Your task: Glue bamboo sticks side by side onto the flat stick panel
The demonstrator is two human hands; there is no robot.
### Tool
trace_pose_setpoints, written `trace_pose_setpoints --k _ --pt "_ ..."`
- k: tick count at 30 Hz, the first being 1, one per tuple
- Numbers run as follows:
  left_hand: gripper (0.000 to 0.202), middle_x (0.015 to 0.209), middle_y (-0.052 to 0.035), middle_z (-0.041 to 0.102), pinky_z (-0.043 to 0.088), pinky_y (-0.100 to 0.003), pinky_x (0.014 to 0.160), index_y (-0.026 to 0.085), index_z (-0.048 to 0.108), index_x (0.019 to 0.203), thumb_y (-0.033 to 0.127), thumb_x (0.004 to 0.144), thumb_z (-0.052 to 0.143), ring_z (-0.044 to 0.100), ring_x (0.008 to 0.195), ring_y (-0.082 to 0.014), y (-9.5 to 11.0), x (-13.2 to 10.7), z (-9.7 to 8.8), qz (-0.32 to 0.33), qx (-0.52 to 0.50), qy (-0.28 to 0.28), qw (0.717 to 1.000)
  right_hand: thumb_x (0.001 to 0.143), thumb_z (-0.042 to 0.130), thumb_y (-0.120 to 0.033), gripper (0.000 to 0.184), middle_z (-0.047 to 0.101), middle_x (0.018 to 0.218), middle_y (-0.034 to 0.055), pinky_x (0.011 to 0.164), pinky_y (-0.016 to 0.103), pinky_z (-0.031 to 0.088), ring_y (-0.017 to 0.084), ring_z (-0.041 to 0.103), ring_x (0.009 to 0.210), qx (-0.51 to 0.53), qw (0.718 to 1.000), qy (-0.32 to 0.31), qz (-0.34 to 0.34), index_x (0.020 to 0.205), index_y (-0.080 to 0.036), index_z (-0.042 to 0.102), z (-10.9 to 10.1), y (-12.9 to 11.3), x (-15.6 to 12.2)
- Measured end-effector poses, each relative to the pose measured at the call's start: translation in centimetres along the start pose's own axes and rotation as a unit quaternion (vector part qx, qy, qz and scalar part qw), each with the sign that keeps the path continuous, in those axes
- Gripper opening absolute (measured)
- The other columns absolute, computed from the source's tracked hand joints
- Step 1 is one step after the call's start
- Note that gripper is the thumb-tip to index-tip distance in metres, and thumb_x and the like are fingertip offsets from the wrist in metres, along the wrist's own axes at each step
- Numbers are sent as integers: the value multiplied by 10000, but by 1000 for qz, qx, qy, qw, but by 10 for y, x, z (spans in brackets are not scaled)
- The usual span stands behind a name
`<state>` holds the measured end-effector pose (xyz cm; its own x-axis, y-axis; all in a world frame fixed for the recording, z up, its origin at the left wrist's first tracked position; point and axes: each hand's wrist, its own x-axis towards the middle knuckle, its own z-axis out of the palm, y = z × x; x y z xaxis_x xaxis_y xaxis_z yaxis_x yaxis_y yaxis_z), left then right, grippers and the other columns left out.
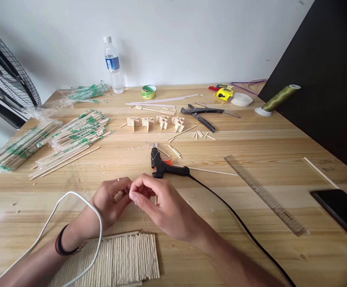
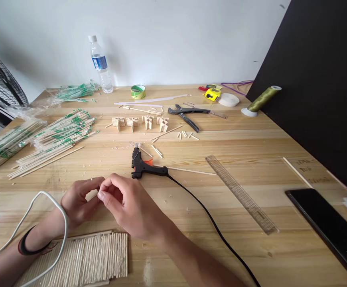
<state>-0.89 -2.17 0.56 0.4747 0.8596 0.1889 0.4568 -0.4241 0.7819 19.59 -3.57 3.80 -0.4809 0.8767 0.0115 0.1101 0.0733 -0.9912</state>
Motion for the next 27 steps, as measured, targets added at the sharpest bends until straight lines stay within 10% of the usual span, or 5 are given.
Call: trace_pose_setpoints --k 27 --pt "336 718 9 697 487 -178 609 171 718 861 440 1047 643 613 635 -89 0 6 -3 9 -135 53 989 1035 626 -316 181 709 920 14 702 281 488 141 616 795 104 994 25 -12 1112 -200 741 -2 8 3"
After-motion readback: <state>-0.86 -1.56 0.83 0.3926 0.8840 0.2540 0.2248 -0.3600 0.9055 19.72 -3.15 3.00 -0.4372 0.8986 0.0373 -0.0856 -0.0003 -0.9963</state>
